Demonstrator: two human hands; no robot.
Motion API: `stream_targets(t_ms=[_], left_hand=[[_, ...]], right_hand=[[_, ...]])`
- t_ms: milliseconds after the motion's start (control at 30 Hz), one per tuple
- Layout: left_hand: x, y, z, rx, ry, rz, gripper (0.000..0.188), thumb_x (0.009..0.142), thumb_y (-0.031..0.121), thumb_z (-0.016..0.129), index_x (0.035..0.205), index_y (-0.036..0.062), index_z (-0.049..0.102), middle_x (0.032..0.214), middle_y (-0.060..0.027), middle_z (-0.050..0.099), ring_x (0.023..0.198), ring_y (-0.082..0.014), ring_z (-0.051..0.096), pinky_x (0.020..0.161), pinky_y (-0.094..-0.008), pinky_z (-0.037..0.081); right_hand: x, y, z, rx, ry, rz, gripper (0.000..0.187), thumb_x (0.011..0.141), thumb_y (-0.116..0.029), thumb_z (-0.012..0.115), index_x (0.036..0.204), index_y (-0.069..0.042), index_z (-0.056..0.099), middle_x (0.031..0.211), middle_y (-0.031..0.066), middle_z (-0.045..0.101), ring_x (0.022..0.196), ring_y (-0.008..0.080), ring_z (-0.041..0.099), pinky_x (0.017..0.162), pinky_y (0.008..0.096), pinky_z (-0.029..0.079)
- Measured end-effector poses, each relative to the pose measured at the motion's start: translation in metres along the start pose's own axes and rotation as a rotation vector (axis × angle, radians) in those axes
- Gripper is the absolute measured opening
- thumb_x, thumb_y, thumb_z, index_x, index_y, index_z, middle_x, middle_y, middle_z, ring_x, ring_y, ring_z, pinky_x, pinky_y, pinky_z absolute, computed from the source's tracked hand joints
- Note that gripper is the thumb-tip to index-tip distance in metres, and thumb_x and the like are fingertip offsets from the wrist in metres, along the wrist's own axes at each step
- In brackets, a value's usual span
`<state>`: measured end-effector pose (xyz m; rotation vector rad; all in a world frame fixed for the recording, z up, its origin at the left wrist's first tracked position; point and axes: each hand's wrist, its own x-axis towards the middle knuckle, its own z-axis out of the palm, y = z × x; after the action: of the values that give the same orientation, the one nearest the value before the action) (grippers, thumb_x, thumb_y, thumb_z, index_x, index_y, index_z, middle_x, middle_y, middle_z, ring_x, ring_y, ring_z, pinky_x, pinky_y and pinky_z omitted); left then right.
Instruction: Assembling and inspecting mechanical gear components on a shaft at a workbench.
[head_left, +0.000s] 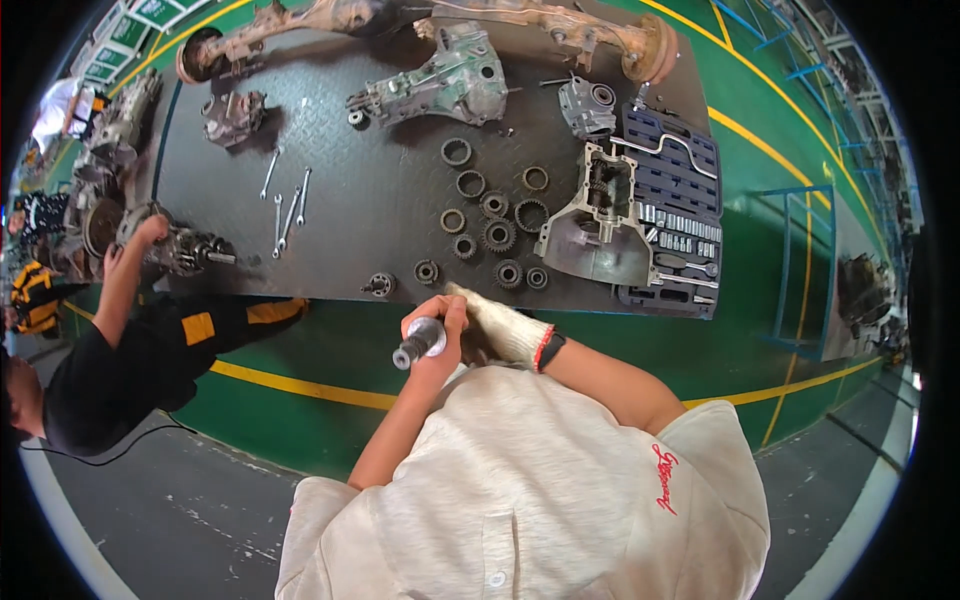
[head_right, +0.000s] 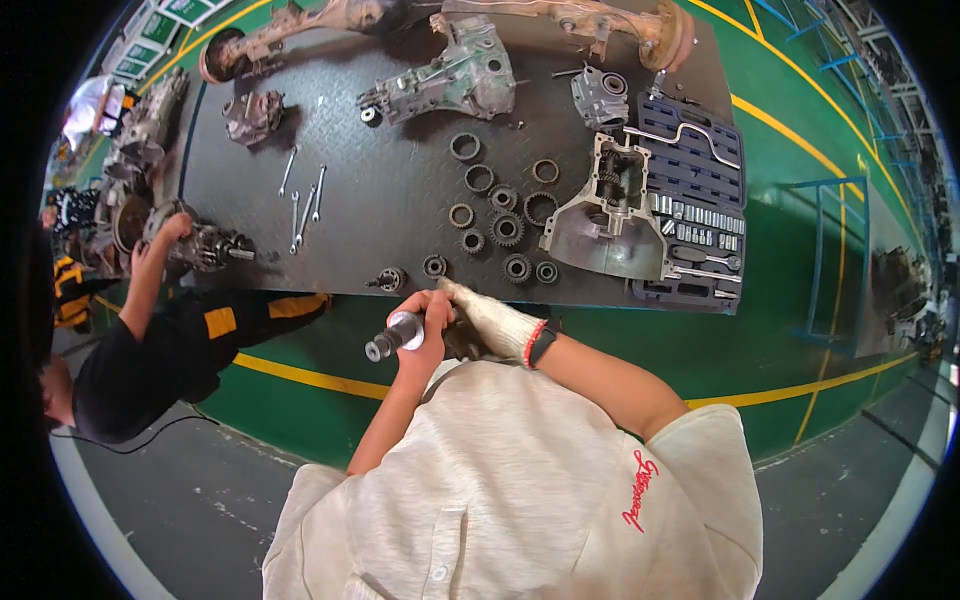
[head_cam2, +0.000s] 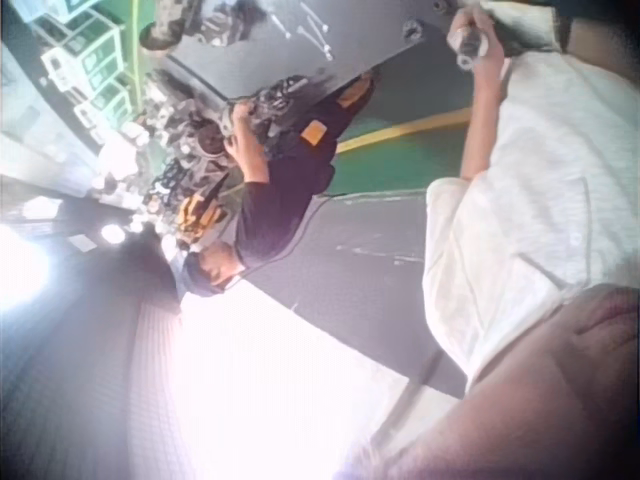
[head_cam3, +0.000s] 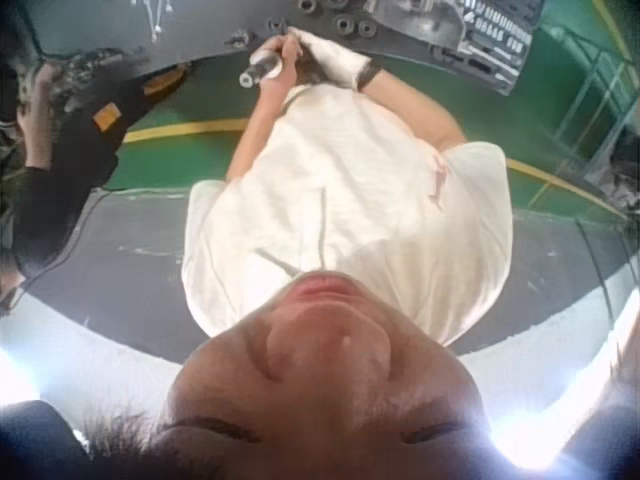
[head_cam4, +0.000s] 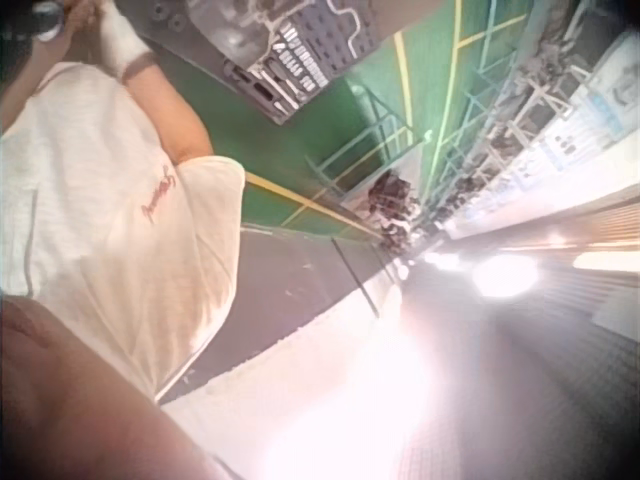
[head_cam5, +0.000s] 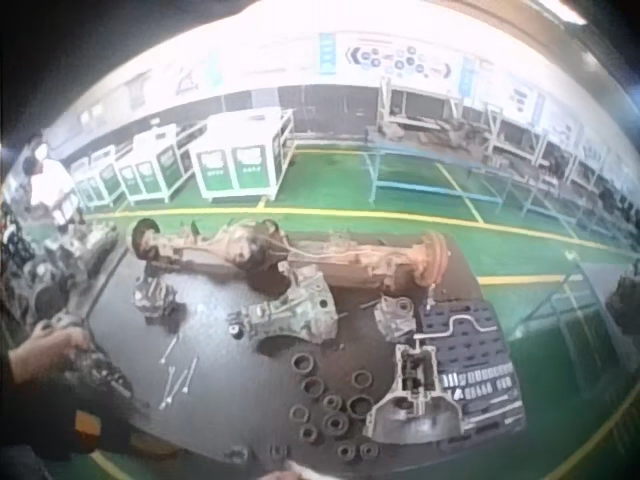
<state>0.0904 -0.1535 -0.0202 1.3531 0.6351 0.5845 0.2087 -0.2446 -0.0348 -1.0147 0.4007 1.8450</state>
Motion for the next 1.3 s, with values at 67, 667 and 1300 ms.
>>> stream_targets(t_ms=[67, 667, 1300], left_hand=[[-0.001, -0.012, -0.017, 0.036, 0.083, -0.041, 0.040, 0.099, 0.004, 0.071, 0.065, 0.0004, 0.051, 0.061, -0.0037, 0.057, 0.059, -0.0094, 0.051, 0.058, -0.0298, 0.044], [-0.025, 0.014, -0.096, 0.449, -0.067, -0.183, 0.049, 0.094, 0.014, 0.078, 0.063, -0.0001, 0.044, 0.057, -0.0065, 0.034, 0.058, -0.0135, 0.029, 0.051, -0.0366, 0.031], [-0.043, 0.025, -0.058, 0.490, 0.059, -0.524, 0.036, 0.096, 0.022, 0.080, 0.076, -0.0036, 0.064, 0.063, -0.0095, 0.058, 0.063, -0.0107, 0.047, 0.059, -0.0341, 0.046]], right_hand=[[-0.002, -0.001, -0.005, -0.487, 0.170, -0.056, 0.061, 0.105, -0.063, 0.054, 0.095, -0.006, 0.072, 0.083, 0.0059, 0.069, 0.062, 0.0179, 0.062, 0.059, 0.0335, 0.051], [0.165, -0.054, -0.109, -1.739, 1.204, -0.398, 0.093, 0.079, -0.026, 0.082, 0.158, -0.006, 0.036, 0.151, 0.0224, 0.046, 0.137, 0.0419, 0.051, 0.111, 0.0493, 0.049], [0.170, -0.150, -0.120, -1.669, 1.094, -0.508, 0.075, 0.079, -0.036, 0.080, 0.143, -0.009, 0.049, 0.139, 0.0202, 0.055, 0.130, 0.0415, 0.057, 0.109, 0.0518, 0.049]])
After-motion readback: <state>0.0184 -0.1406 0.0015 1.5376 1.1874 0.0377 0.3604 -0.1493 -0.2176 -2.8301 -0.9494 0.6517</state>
